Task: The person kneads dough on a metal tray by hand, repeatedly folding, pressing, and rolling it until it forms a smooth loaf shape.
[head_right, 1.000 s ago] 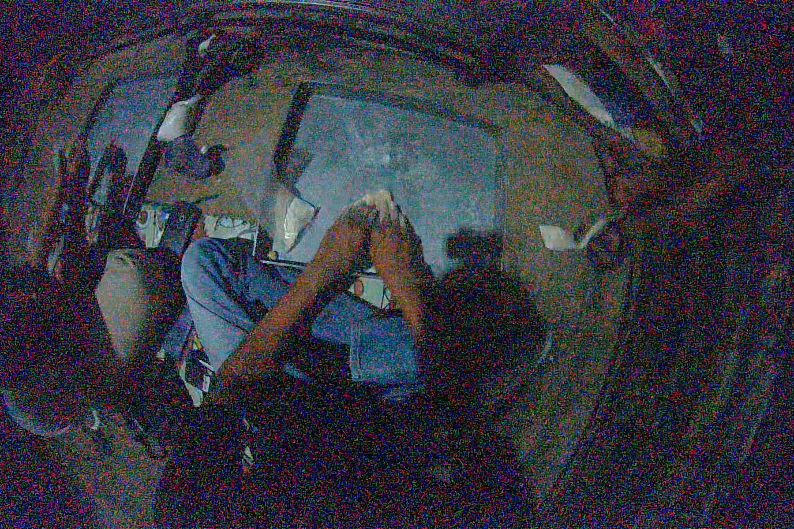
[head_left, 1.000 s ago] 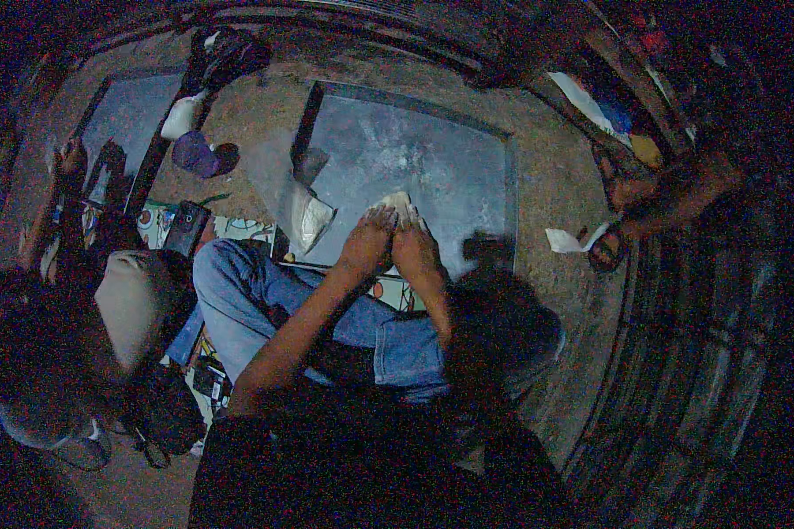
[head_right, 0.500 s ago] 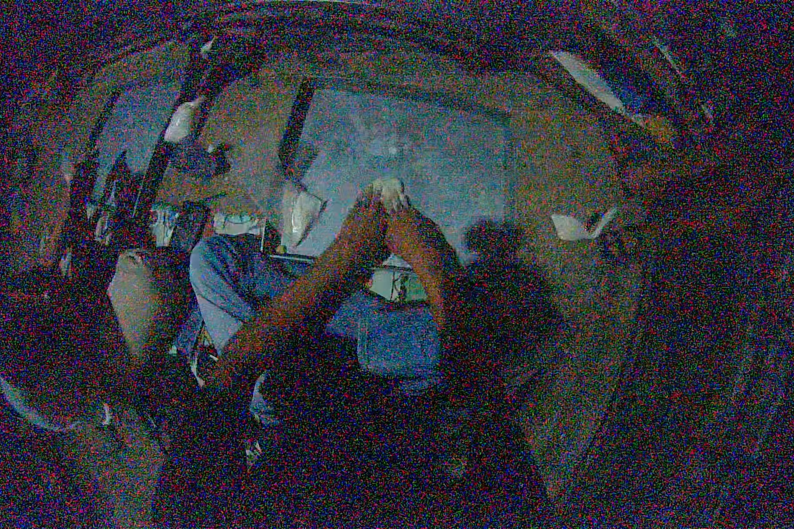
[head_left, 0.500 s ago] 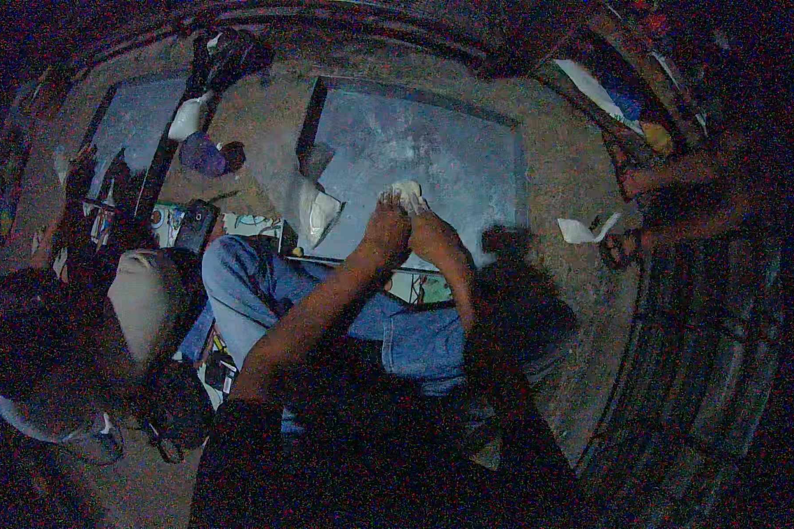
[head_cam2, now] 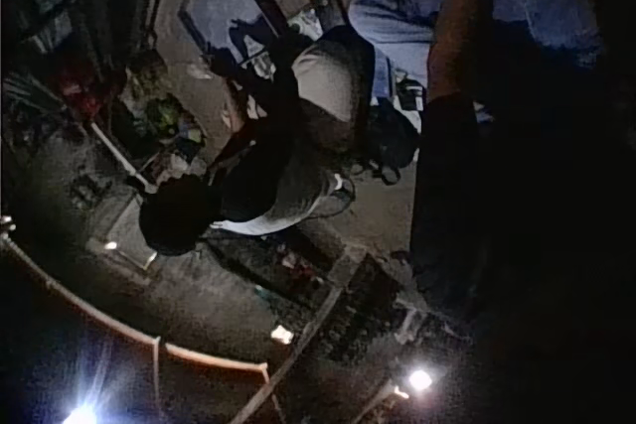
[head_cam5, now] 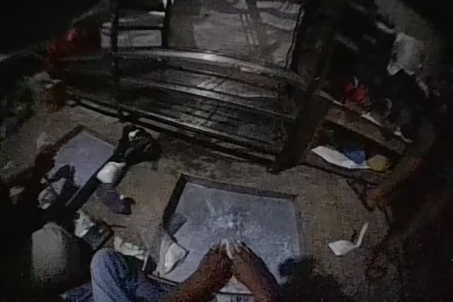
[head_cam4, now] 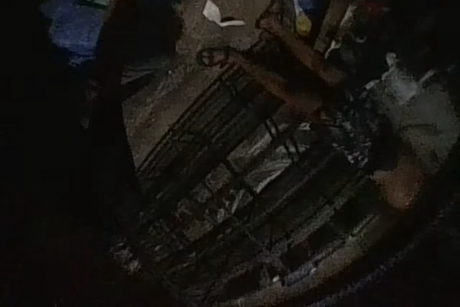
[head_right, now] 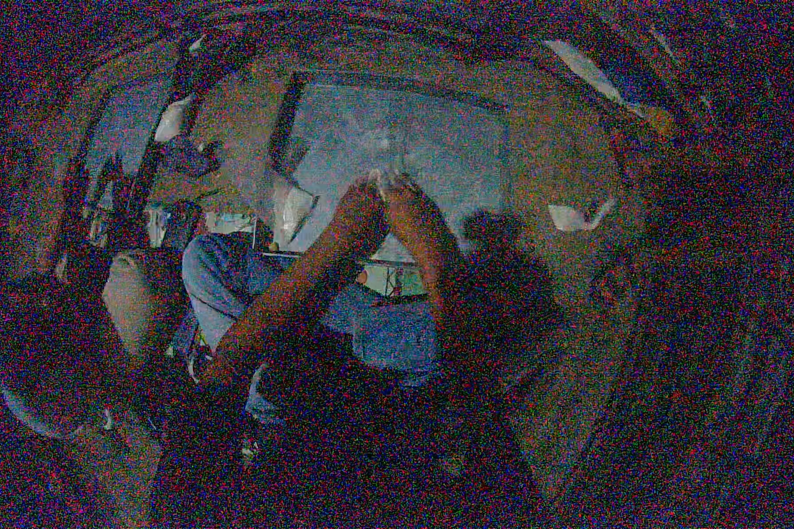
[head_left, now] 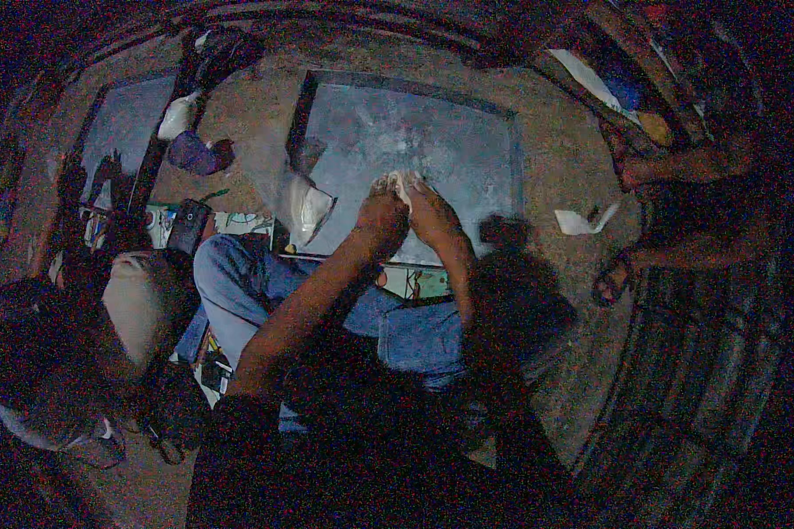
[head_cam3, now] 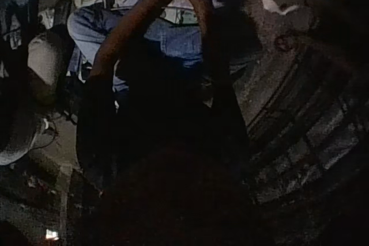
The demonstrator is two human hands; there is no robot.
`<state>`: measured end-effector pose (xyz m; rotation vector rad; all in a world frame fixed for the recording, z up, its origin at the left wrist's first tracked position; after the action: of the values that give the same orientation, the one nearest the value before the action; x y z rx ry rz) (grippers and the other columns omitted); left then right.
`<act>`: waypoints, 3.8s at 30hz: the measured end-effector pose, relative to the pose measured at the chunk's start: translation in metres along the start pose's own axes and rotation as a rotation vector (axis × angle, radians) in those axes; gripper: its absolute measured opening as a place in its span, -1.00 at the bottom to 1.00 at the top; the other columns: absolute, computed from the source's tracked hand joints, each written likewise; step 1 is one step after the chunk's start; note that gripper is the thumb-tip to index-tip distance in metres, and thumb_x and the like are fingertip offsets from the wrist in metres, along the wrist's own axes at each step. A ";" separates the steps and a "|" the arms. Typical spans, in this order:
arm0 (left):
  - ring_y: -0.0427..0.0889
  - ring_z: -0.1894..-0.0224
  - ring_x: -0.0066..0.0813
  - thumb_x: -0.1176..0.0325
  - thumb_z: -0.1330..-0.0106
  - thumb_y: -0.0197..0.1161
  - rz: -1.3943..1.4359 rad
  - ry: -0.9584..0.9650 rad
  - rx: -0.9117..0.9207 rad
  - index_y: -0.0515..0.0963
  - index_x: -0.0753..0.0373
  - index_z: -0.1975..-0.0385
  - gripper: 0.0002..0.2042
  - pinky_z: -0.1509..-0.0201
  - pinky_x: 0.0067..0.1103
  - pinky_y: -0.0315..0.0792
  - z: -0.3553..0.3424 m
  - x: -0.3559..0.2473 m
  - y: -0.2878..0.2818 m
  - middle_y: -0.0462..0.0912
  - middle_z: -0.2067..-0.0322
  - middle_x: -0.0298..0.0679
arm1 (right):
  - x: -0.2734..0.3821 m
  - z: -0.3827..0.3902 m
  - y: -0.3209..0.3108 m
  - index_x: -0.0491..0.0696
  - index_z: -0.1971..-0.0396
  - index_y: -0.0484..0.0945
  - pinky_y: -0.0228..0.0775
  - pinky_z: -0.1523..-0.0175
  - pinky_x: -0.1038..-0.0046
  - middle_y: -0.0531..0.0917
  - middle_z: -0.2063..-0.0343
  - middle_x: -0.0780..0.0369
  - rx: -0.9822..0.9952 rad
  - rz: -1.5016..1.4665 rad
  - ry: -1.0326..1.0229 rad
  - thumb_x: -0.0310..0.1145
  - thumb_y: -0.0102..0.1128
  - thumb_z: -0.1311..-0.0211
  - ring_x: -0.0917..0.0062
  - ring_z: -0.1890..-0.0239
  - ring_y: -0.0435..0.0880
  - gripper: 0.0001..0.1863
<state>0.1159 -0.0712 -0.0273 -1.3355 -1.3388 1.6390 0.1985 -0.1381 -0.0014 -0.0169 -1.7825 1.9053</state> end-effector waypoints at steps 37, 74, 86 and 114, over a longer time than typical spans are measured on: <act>0.26 -0.32 0.15 0.20 -0.20 0.17 0.244 0.078 0.128 0.40 0.38 -0.15 -0.45 -0.41 -0.10 0.10 0.061 0.035 0.002 0.30 -0.25 0.19 | 0.033 0.021 0.074 -0.18 -0.02 0.52 0.32 -0.22 0.13 0.54 0.00 -0.08 -0.001 -0.028 0.249 -0.47 0.06 -0.11 0.01 -0.11 0.49 -0.59; 0.61 0.21 0.11 0.30 -0.26 0.01 0.105 -0.031 -0.032 0.54 0.35 0.31 -0.75 0.04 -0.13 0.47 0.057 0.037 -0.033 0.61 0.27 0.17 | 0.014 0.030 0.019 -0.14 0.16 0.60 0.50 0.03 0.17 0.63 0.20 -0.03 0.114 0.206 0.089 -0.41 0.05 -0.14 0.11 0.18 0.64 -0.71; 0.34 -0.27 0.13 0.32 -0.23 0.08 -0.023 0.058 -0.155 0.38 0.43 -0.12 -0.53 -0.32 -0.21 0.29 0.044 0.003 0.018 0.37 -0.18 0.23 | -0.019 0.020 0.049 -0.10 0.04 0.55 0.45 0.01 0.10 0.61 0.23 0.01 0.253 0.222 0.025 -0.37 0.12 -0.06 0.07 0.12 0.58 -0.60; 0.62 -0.02 -0.13 0.17 -0.16 0.15 -0.096 -0.056 0.404 0.68 0.17 0.25 -0.71 -0.07 -0.28 0.48 0.013 0.004 -0.029 0.69 0.17 -0.08 | 0.003 0.004 0.030 -0.24 0.27 0.61 0.50 0.02 0.14 0.66 0.25 -0.08 0.331 -0.010 0.016 -0.46 0.03 -0.15 0.08 0.14 0.67 -0.76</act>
<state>0.0987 -0.0634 -0.0017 -0.9784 -1.0132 1.7746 0.1839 -0.1404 -0.0279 0.0945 -1.4339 2.1628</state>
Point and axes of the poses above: each hand's wrist, its own z-axis away from the middle knuckle, its own y-axis out of the palm, x = y × z, the point moved 4 cm from there along -z, towards the middle knuckle
